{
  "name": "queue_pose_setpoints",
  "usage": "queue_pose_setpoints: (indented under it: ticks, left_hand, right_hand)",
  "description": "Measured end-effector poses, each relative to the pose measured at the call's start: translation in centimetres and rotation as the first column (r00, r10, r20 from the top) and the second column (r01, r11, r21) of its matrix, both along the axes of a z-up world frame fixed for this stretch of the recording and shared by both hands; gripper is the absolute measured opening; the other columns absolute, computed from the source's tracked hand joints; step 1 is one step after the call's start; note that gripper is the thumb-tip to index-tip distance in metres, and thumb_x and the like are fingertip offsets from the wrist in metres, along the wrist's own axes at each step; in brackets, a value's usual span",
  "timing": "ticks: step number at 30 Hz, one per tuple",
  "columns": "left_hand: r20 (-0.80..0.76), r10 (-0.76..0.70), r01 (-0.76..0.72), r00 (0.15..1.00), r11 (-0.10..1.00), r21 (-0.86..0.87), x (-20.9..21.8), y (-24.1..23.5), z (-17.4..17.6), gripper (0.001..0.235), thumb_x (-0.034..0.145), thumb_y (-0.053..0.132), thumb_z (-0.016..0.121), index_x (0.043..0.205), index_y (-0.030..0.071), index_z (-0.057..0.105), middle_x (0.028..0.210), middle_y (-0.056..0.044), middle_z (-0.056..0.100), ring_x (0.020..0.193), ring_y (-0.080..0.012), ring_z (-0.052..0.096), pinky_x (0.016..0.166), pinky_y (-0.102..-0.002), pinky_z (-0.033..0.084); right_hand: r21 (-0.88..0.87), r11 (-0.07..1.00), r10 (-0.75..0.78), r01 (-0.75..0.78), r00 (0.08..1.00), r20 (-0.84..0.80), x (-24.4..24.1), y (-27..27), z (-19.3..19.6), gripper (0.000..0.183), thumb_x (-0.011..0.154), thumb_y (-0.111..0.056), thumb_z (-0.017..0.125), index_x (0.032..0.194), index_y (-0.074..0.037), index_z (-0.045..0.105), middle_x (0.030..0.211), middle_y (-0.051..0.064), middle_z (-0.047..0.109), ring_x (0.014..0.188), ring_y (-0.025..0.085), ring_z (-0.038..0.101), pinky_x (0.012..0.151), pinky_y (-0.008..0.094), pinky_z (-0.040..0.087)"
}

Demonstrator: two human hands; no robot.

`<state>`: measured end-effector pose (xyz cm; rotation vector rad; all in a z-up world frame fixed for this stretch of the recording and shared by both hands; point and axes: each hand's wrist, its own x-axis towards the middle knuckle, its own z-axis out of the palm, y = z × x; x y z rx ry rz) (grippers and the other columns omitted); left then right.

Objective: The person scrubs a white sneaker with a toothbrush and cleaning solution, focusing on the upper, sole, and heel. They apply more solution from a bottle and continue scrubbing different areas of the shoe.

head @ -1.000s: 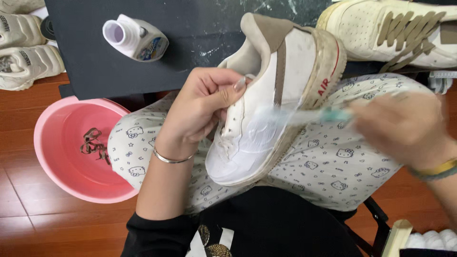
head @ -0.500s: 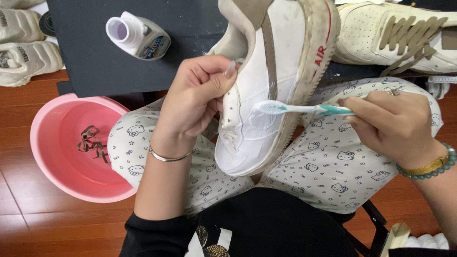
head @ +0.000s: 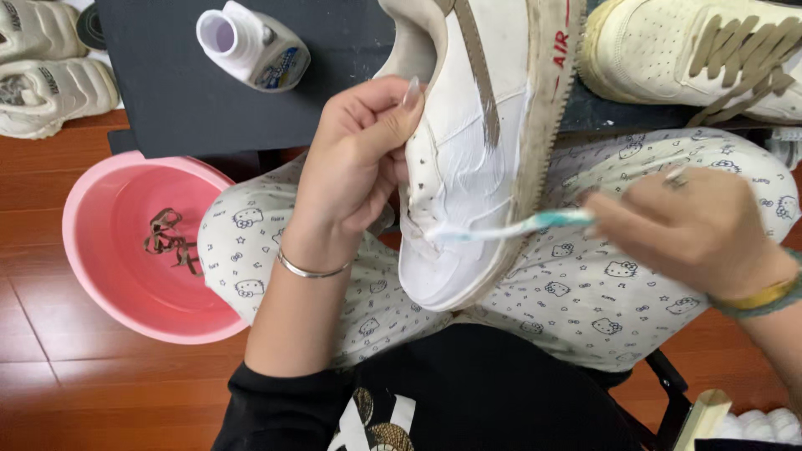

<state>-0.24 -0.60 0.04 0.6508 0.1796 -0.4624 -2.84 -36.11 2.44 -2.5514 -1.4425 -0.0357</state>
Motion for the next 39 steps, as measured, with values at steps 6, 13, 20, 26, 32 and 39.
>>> queue_pose_setpoints:
  ticks: [6, 13, 20, 26, 32, 39]
  left_hand:
    - [0.049, -0.056, 0.054, 0.997, 0.998, 0.031, -0.3, -0.5, 0.4, 0.017, 0.107, 0.008, 0.061, 0.108, -0.007, 0.069, 0.089, -0.011, 0.074, 0.071, -0.0107, 0.07, 0.061, -0.022, 0.057]
    - [0.04, -0.082, 0.078, 0.996, 0.993, 0.091, -0.4, -1.0, 0.0, 0.018, 0.107, 0.008, 0.062, 0.109, -0.008, 0.069, 0.088, -0.009, 0.073, 0.07, -0.0087, 0.068, 0.061, -0.022, 0.058]
    - [0.068, -0.073, 0.064, 0.995, 0.99, 0.123, -0.2, -1.0, -0.3, 0.018, 0.107, 0.009, 0.063, 0.11, -0.007, 0.07, 0.087, -0.008, 0.072, 0.067, -0.0084, 0.066, 0.058, -0.022, 0.055]
    - [0.112, -0.042, 0.013, 0.993, 0.97, 0.243, 0.0, -1.0, 0.3, 0.016, 0.104, 0.007, 0.063, 0.111, -0.006, 0.07, 0.087, -0.007, 0.073, 0.068, -0.0071, 0.067, 0.058, -0.022, 0.056]
    - [0.089, -0.047, 0.016, 0.995, 0.946, 0.322, -0.1, -1.5, 0.1, 0.015, 0.104, 0.006, 0.065, 0.11, -0.005, 0.072, 0.079, -0.004, 0.07, 0.061, -0.0043, 0.062, 0.051, -0.019, 0.051]
    - [0.075, -0.043, 0.017, 0.996, 0.949, 0.316, -0.5, -2.1, -0.3, 0.015, 0.102, 0.006, 0.066, 0.11, -0.005, 0.071, 0.08, -0.004, 0.07, 0.062, -0.0056, 0.064, 0.052, -0.021, 0.054]
  right_hand:
    - [-0.049, 0.999, 0.005, -0.003, 0.999, 0.039, 0.5, 0.9, 2.8, 0.031, 0.091, -0.034, 0.067, 0.105, -0.008, 0.073, 0.052, 0.001, 0.048, 0.039, 0.01, 0.041, 0.033, 0.03, 0.031]
    - [-0.349, 0.929, 0.052, -0.123, 0.977, -0.207, 3.2, 0.4, 5.0, 0.043, 0.085, -0.023, 0.066, 0.122, -0.003, 0.075, 0.054, 0.001, 0.055, 0.034, 0.008, 0.045, 0.026, 0.029, 0.033]
    - [-0.135, 0.99, 0.016, -0.037, 0.989, -0.149, 2.3, 0.5, 3.4, 0.034, 0.088, -0.031, 0.069, 0.107, -0.003, 0.075, 0.052, 0.002, 0.052, 0.036, 0.01, 0.04, 0.032, 0.027, 0.028]
    - [-0.245, 0.967, 0.015, -0.074, 0.972, -0.234, 2.0, -0.6, 3.2, 0.033, 0.092, -0.032, 0.066, 0.113, -0.008, 0.073, 0.059, 0.002, 0.056, 0.04, 0.008, 0.044, 0.034, 0.026, 0.032]
    - [-0.393, 0.914, 0.026, -0.104, 0.98, -0.2, 0.6, 1.3, 4.6, 0.041, 0.083, -0.033, 0.064, 0.118, -0.011, 0.071, 0.062, 0.006, 0.064, 0.029, 0.008, 0.048, 0.024, 0.028, 0.035]
    - [-0.273, 0.96, 0.036, -0.064, 0.994, -0.107, 0.2, 1.6, 4.5, 0.035, 0.088, -0.029, 0.061, 0.115, -0.01, 0.072, 0.06, 0.005, 0.062, 0.028, 0.008, 0.041, 0.024, 0.027, 0.031]
